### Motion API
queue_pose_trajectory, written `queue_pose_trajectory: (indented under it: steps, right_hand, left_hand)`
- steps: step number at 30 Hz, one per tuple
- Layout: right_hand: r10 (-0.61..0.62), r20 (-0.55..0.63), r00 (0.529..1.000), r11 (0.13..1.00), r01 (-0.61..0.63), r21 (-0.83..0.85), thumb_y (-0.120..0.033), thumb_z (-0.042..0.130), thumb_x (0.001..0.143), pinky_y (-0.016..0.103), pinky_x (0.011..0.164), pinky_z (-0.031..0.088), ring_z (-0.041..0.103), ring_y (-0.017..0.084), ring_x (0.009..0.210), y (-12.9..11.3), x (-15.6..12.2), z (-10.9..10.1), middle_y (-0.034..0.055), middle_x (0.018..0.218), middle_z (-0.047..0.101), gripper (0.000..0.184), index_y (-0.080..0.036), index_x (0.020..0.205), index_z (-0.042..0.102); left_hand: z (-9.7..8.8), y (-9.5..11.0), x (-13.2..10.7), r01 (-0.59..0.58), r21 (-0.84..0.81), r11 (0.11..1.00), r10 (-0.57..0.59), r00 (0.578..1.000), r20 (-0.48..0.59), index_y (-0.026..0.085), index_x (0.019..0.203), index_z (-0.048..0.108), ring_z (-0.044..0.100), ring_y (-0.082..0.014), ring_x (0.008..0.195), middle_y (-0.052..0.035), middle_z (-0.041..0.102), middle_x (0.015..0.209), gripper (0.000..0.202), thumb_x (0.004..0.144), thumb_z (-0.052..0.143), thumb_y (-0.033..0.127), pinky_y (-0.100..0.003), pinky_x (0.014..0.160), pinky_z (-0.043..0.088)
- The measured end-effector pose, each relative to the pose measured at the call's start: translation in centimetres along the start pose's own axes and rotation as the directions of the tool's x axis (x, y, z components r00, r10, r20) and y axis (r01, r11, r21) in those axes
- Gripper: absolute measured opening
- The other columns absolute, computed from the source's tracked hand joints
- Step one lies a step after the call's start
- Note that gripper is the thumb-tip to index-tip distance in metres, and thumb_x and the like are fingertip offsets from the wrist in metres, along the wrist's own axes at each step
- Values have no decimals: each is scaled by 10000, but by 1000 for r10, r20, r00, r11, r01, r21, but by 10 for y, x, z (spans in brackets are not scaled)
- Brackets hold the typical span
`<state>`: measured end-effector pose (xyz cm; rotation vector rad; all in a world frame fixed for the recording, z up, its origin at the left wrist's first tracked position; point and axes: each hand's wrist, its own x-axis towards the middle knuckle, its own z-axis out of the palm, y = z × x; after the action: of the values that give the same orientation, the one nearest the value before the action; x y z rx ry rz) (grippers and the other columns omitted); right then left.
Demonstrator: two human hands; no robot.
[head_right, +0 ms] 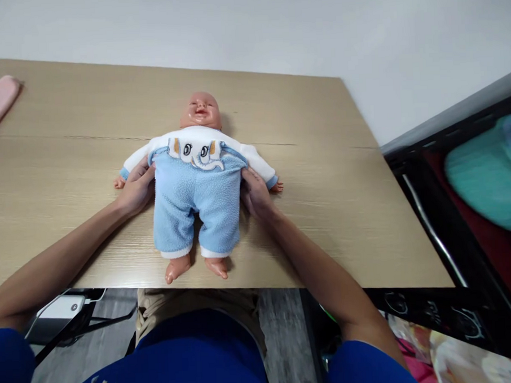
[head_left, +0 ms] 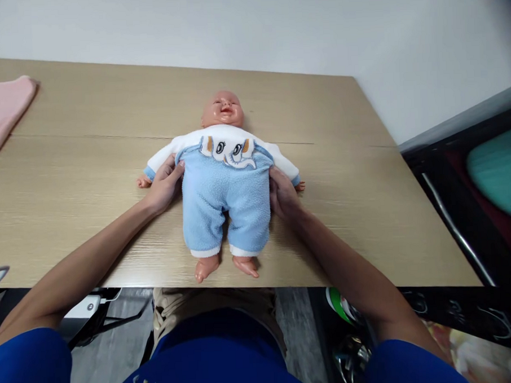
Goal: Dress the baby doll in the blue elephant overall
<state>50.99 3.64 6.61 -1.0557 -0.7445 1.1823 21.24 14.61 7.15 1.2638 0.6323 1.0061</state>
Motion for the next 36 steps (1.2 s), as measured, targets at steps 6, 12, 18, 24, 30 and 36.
queue_pose_trajectory:
  steps: [6,12,18,24,30,36]
  right_hand:
    - [16,5,1000,997,-16,79,-620,791,861,504,1121,661,761,346,1333,-4,5,2,41,1066,863,362,-312,1028,697]
    - [67,64,996,996,-71,60,-651,746,867,493,1021,668,785,348,1220,-4,7,4,42,989,842,391,-299,1024,685]
    - [-111,27,993,989,113,-94,-696,796,779,501,907,637,728,344,1063,8,14,-16,52,837,700,440,-311,831,589]
    - [-237,-82,968,941,208,-267,-765,788,745,487,749,579,647,322,851,18,18,-29,37,715,508,566,-313,732,447]
    - [-183,-27,983,969,175,-173,-603,641,860,546,972,651,728,335,967,5,20,-10,47,869,701,291,-320,861,574]
    - [-306,44,951,878,300,-372,-578,760,903,449,1009,582,620,275,924,-12,4,-7,14,889,607,300,-303,901,641]
  left_hand:
    - [6,9,4,-69,-114,991,62,996,-67,285,1119,637,760,-298,1136,-23,706,1011,541,931,948,686,-490,1051,647]
    - [18,10,4,-37,-201,979,22,997,-77,303,1177,593,703,-361,1374,-51,775,1188,582,915,964,667,-494,1149,594]
    - [0,6,10,48,-106,993,-49,999,-6,310,1181,582,737,-353,1253,-49,762,1175,597,896,961,672,-508,1062,606]
    - [-20,3,25,-6,52,999,2,997,74,289,1044,588,712,-356,1050,-71,678,1064,459,928,831,661,-549,927,594]
    - [-14,10,23,22,40,999,-26,995,100,278,997,602,612,-264,795,-38,601,889,488,862,866,665,-418,718,527]
    - [-14,30,13,-69,259,964,21,983,183,246,1012,718,583,-220,815,-19,631,886,511,936,906,716,-364,769,474]
